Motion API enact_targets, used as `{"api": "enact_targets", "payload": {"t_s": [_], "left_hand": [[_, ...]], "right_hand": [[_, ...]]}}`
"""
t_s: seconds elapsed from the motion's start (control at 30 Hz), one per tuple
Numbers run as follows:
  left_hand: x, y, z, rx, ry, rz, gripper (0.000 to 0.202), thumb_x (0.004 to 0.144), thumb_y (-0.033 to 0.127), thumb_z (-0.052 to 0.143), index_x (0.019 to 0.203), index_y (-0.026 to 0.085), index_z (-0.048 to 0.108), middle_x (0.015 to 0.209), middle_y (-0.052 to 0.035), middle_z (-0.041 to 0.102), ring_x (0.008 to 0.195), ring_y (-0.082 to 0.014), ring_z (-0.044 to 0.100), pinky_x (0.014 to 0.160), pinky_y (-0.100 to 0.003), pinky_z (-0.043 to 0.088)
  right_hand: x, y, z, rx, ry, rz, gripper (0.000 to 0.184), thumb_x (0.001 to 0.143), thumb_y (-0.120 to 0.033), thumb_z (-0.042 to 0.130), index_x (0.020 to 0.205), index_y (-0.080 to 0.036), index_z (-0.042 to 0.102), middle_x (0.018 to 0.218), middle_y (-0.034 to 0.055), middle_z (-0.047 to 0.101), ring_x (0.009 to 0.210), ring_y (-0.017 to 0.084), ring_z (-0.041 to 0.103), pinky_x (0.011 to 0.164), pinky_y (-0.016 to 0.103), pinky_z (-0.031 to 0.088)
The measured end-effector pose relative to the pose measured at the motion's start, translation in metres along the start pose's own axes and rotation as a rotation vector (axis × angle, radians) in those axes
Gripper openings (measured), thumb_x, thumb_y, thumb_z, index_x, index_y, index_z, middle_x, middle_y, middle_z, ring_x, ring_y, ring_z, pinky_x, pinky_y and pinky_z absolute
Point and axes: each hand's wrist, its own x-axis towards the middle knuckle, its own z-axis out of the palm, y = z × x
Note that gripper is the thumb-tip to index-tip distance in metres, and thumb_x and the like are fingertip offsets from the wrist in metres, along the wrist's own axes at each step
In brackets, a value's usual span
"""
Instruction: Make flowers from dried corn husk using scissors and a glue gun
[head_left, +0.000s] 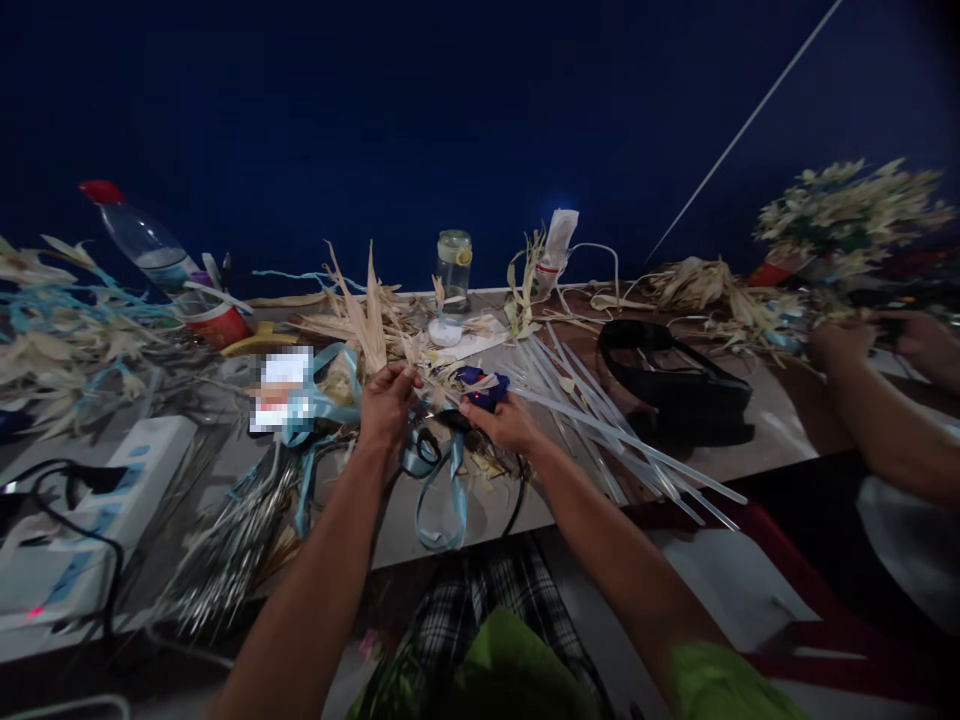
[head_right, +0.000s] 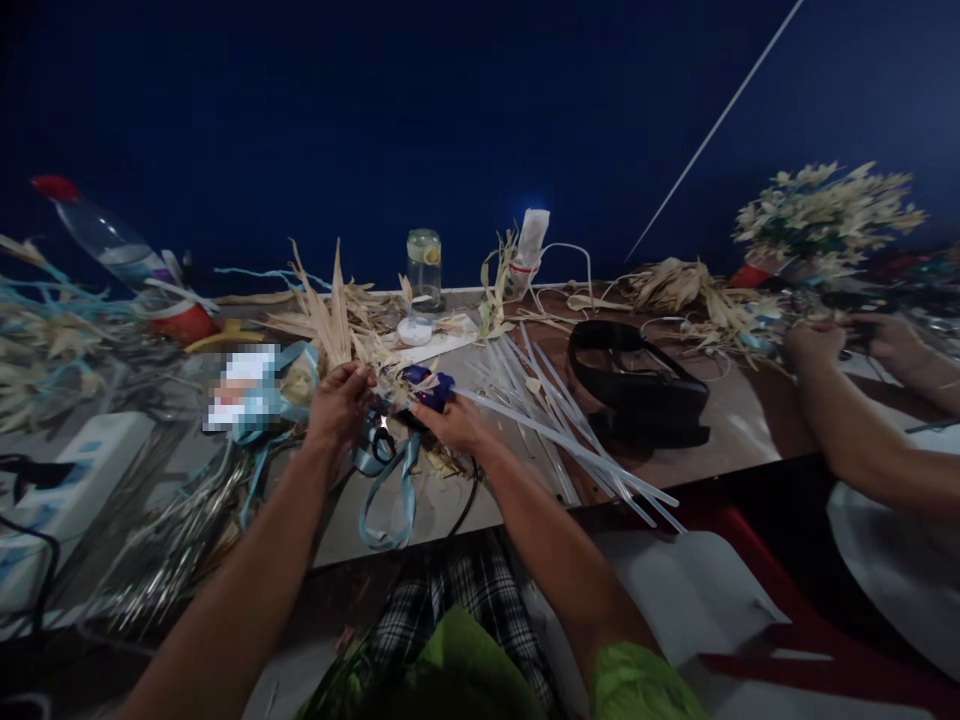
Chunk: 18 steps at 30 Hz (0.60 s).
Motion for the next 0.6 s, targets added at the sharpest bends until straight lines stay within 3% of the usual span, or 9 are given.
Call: {"api": "enact_targets", "payload": {"t_s": [0.13, 0.37, 0.6], "left_hand": [[0.0, 0.001, 0.0, -0.007, 0.003, -0.002, 0.029, 0.057, 0.03, 0.074, 0.071, 0.014, 0.054, 0.054, 0.0035, 0.054, 0.038, -0.0023, 0.036, 0.038, -0.016, 0.025], [0.0, -0.003, 0.0, 0.019, -0.022, 0.011, 0.026, 0.06, 0.03, 0.073, 0.07, 0.014, 0.056, 0.056, 0.003, 0.054, 0.041, -0.0022, 0.039, 0.038, -0.015, 0.027], [0.0, -0.002, 0.0, -0.001, -0.025, -0.001, 0.026, 0.061, 0.03, 0.074, 0.071, 0.014, 0.056, 0.056, 0.0029, 0.054, 0.04, -0.0019, 0.037, 0.038, -0.015, 0.026]], "right_hand": [[0.0, -0.002, 0.0, 0.021, 0.042, -0.043, 0.032, 0.074, -0.05, 0.055, 0.078, -0.022, 0.069, 0.076, 0.0035, 0.066, 0.084, 0.021, 0.06, 0.078, 0.03, 0.045], [-0.001, -0.01, -0.003, -0.021, 0.029, 0.036, 0.034, 0.076, -0.05, 0.052, 0.085, -0.021, 0.069, 0.081, 0.0048, 0.067, 0.088, 0.022, 0.061, 0.082, 0.033, 0.044], [0.0, -0.004, -0.001, -0.026, 0.013, 0.0, 0.037, 0.076, -0.052, 0.052, 0.09, -0.022, 0.068, 0.083, 0.0035, 0.068, 0.087, 0.021, 0.061, 0.082, 0.032, 0.045]]}}
